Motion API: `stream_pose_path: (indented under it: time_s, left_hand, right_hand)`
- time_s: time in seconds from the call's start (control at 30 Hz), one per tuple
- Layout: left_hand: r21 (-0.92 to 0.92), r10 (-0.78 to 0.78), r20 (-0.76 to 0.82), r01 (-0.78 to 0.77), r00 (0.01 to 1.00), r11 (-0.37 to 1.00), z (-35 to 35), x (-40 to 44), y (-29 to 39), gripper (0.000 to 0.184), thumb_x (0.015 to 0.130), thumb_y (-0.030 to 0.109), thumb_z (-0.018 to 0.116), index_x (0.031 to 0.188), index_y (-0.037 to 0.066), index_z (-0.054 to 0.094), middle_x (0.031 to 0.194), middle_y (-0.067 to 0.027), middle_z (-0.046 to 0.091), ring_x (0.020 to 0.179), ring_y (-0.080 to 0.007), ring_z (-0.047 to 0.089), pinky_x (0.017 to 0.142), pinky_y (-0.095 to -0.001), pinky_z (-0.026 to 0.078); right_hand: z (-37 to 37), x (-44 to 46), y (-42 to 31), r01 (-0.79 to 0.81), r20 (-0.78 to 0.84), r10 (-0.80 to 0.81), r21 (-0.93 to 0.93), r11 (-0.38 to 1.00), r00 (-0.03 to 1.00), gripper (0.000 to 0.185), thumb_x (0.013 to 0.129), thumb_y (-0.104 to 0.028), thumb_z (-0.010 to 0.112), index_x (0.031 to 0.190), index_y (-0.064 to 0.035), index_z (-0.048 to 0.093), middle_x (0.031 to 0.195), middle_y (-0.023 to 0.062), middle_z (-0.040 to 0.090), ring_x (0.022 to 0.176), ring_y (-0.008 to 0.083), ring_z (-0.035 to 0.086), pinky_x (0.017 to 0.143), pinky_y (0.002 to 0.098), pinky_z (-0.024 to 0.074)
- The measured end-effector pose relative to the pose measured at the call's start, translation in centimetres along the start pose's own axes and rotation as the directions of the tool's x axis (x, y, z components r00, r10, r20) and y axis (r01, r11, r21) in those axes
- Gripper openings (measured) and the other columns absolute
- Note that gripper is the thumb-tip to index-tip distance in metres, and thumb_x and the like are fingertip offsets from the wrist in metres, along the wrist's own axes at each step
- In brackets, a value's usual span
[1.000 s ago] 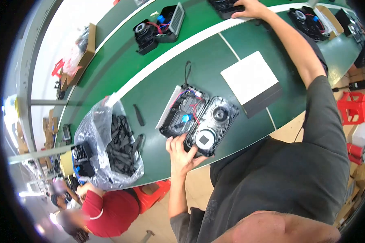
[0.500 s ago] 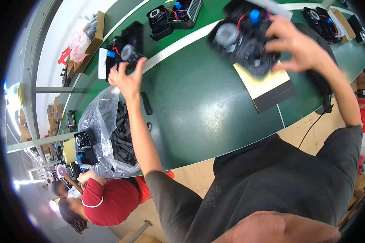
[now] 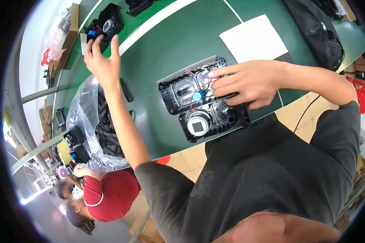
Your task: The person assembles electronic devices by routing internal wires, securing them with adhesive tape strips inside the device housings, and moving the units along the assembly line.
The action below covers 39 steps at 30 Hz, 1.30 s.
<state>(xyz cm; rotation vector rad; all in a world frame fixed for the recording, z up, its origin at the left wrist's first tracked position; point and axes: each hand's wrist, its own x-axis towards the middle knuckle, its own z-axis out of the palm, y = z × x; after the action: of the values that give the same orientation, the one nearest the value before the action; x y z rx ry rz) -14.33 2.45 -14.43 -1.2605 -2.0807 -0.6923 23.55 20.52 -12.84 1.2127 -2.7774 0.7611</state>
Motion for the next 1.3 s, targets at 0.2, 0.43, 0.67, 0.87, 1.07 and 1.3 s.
stream_pose_path:
  time_s: [0.2, 0.43, 0.67, 0.87, 1.07, 1.3]
  left_hand:
    - [-0.495, 0.382, 0.47, -0.12, 0.796, 0.861, -14.2, -14.1, 16.0, 0.118, 0.051, 0.08, 0.093, 0.137, 0.005, 0.065, 0.137, -0.0211, 0.064, 0.129, -0.0444, 0.061, 0.112, -0.0622, 0.043]
    - [-0.339, 0.098, 0.544, 0.111, 0.833, 0.934, -13.1, -19.9, 20.6, 0.136, 0.058, 0.052, 0.103, 0.159, -0.003, 0.031, 0.151, -0.025, 0.046, 0.142, -0.0485, 0.04, 0.124, -0.0668, 0.025]
    - [-0.445, 0.183, 0.419, 0.025, 0.889, 0.895, -14.4, -16.5, 18.9, 0.11, 0.064, 0.059, 0.096, 0.148, -0.001, 0.056, 0.126, -0.0179, 0.065, 0.117, -0.038, 0.062, 0.11, -0.0537, 0.043]
    - [-0.338, 0.454, 0.327, -0.345, 0.829, 0.875, -9.2, -6.7, 16.1, 0.032, 0.084, 0.015, 0.084, 0.116, 0.017, 0.08, 0.13, -0.0056, 0.067, 0.118, -0.0352, 0.062, 0.108, -0.0493, 0.046]
    - [-0.537, 0.549, 0.439, -0.282, 0.712, 0.795, -5.5, -5.8, 16.3, 0.021, 0.086, 0.015, 0.083, 0.105, 0.012, 0.078, 0.102, -0.0082, 0.074, 0.097, -0.0308, 0.072, 0.087, -0.0421, 0.057]
    - [-0.512, 0.334, 0.429, -0.079, 0.839, 0.855, -5.1, -6.6, 17.5, 0.019, 0.093, 0.014, 0.079, 0.107, 0.008, 0.067, 0.08, -0.0116, 0.073, 0.072, -0.0341, 0.074, 0.065, -0.0424, 0.059]
  right_hand:
    - [-2.2, -3.4, -2.2, -0.258, -0.445, 0.3, 0.154, 0.954, 0.844, 0.028, 0.077, -0.014, 0.086, 0.102, -0.0029, 0.078, 0.115, 0.0137, 0.072, 0.105, 0.0313, 0.071, 0.091, 0.0485, 0.0578]
    - [-0.1, 3.5, -2.1, -0.647, -0.429, 0.659, 0.198, 0.736, 0.619, 0.015, 0.09, -0.013, 0.079, 0.095, 0.0016, 0.078, 0.088, 0.0171, 0.075, 0.077, 0.0363, 0.072, 0.075, 0.0437, 0.0569]
    - [-0.6, 4.8, -2.3, -0.702, -0.296, 0.701, 0.124, 0.701, 0.649, 0.017, 0.092, -0.016, 0.078, 0.095, 0.001, 0.078, 0.09, 0.017, 0.076, 0.082, 0.0369, 0.072, 0.077, 0.0439, 0.0568]
    - [-0.2, 4.0, -3.1, -0.68, -0.446, 0.66, 0.144, 0.719, 0.604, 0.016, 0.096, -0.011, 0.075, 0.105, 0.0009, 0.075, 0.095, 0.0157, 0.074, 0.083, 0.0353, 0.07, 0.076, 0.0411, 0.056]
    - [0.4, 0.9, -2.7, -0.641, -0.562, 0.686, 0.323, 0.696, 0.462, 0.015, 0.093, -0.004, 0.079, 0.108, -0.0015, 0.077, 0.096, 0.0078, 0.076, 0.081, 0.018, 0.071, 0.069, 0.0294, 0.0555]
    - [0.5, 3.0, -1.8, -0.708, -0.499, 0.718, 0.258, 0.658, 0.486, 0.019, 0.087, -0.01, 0.085, 0.102, -0.0008, 0.077, 0.086, 0.009, 0.075, 0.078, 0.0186, 0.072, 0.067, 0.031, 0.0549]
